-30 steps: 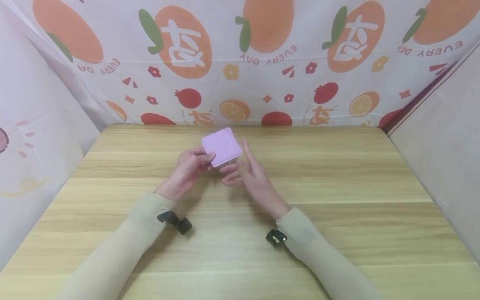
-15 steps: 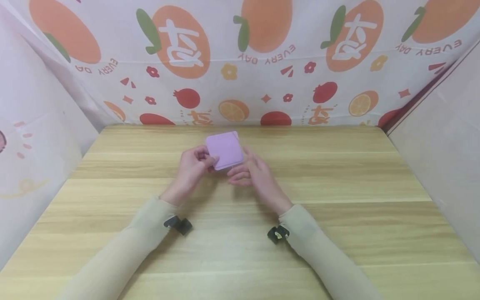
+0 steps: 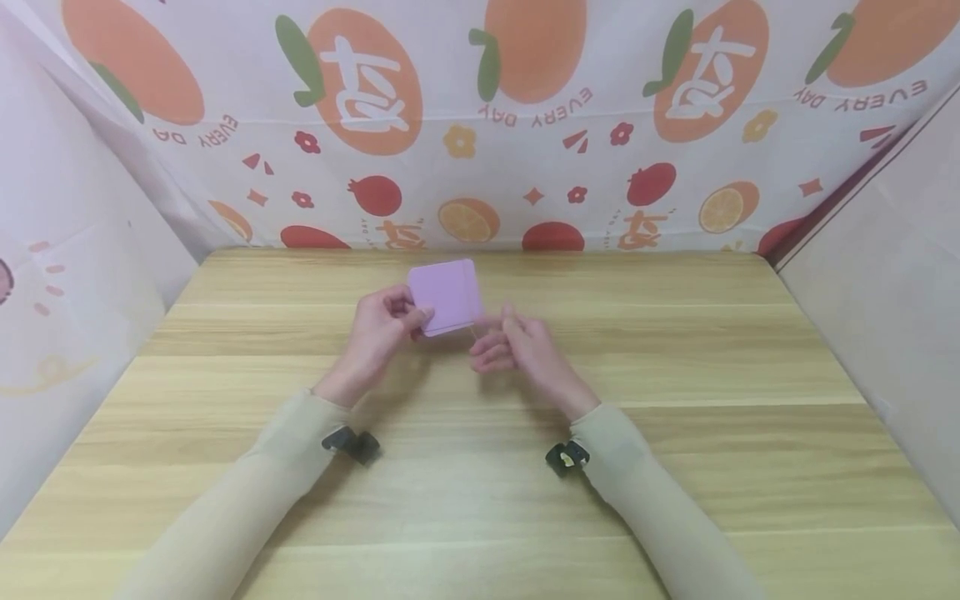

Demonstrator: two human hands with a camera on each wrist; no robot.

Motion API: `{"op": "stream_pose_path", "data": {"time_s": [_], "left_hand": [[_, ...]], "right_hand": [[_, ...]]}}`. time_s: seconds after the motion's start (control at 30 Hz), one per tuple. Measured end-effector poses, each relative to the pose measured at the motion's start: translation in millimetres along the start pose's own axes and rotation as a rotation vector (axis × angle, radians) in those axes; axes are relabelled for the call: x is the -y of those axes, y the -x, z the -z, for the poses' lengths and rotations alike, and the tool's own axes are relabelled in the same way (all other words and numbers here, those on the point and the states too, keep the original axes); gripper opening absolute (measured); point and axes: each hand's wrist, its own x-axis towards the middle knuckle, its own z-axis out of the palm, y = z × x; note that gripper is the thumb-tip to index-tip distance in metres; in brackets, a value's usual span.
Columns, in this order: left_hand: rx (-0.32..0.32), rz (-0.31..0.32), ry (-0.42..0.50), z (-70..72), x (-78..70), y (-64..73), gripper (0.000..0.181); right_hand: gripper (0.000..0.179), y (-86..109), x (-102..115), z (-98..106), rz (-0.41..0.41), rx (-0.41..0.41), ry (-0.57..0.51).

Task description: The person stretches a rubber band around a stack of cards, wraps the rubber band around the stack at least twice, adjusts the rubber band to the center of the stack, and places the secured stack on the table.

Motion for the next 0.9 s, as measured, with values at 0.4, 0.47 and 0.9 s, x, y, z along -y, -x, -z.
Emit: {"op": "stream_pose_path", "data": {"time_s": [0.4, 0.47, 0.9], "left_hand": [[0.114, -0.102, 0.026, 3.5, -4.7, 1.0, 0.012], [0.155, -0.135, 0.048, 4.6, -0.4, -2.4, 0.012], [0.217, -0.167, 0.098, 2.5, -0.1, -1.5, 0.01]], "right_hand": [[0.062, -1.5, -7.3, 16.3, -0.142, 0.053, -0.401], [0.059, -1.7, -8.3, 19.0, -0.17, 0.047, -0.473], [0.045, -6.7, -13.2, 21.7, -0.26, 0.017, -0.595]]}}
